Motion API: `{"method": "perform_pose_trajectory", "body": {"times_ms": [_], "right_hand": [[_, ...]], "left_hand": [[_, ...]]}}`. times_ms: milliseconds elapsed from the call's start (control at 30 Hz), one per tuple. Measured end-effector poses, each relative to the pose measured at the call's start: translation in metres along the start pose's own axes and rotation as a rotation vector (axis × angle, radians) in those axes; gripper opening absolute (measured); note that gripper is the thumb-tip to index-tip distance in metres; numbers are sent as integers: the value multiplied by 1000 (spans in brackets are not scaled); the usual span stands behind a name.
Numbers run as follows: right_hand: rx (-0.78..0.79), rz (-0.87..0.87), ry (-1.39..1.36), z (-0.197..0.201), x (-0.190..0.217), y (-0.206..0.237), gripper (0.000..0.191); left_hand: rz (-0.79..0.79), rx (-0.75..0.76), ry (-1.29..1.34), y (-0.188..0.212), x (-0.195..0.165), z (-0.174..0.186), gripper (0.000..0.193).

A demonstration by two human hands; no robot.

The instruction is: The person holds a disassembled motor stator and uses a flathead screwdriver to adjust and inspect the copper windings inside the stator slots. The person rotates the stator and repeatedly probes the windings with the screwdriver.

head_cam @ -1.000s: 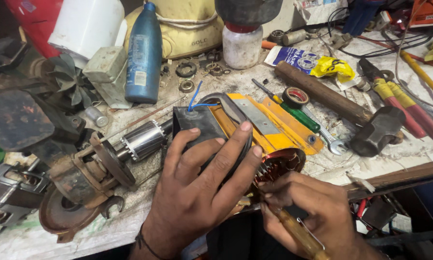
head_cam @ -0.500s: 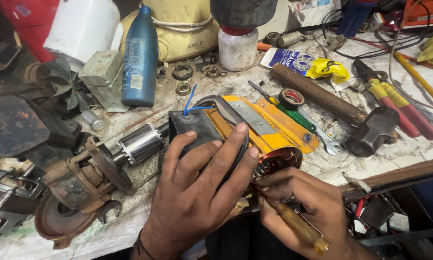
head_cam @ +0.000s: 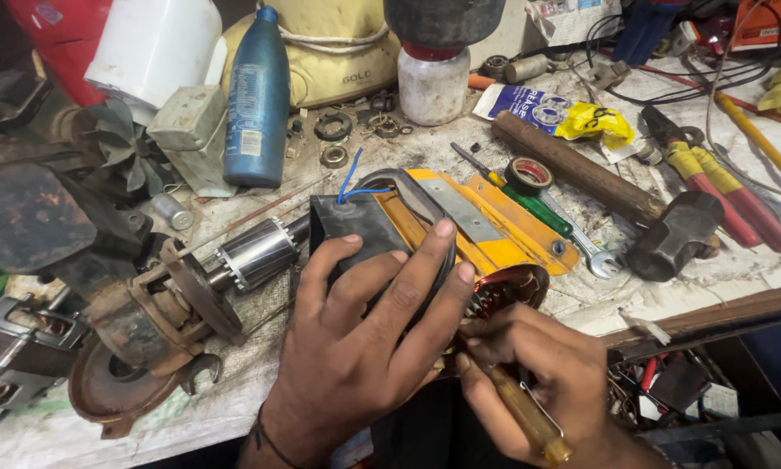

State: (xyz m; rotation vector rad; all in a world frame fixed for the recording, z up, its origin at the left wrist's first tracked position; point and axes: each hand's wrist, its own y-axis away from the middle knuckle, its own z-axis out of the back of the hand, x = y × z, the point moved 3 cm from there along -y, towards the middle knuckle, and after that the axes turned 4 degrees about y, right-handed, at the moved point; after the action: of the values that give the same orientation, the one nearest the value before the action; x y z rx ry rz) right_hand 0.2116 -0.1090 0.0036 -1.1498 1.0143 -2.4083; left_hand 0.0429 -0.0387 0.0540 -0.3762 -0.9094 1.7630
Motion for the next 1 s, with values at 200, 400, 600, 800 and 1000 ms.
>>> {"method": "perform_pose_trajectory", "body": {"times_ms": [200,400,600,800,1000], "right_hand": [[-91,-48,23,-8,-4,8,16],[-67,-48,-25,-3,-3,4,14],[-79,-12,36,-5,2,6,14],[19,-148,-3,-3,-11,2,16],[25,-80,39,8,-2,1,14]], "left_hand": [[-3,0,19,-2,1,1,32],[-4,4,30,-3,1,1,33],[-12,-8,16,0,1,0,31],[-5,-24,17,-1,0,-2,28],[-9,-20,5,0,-2,-2,24]]}}
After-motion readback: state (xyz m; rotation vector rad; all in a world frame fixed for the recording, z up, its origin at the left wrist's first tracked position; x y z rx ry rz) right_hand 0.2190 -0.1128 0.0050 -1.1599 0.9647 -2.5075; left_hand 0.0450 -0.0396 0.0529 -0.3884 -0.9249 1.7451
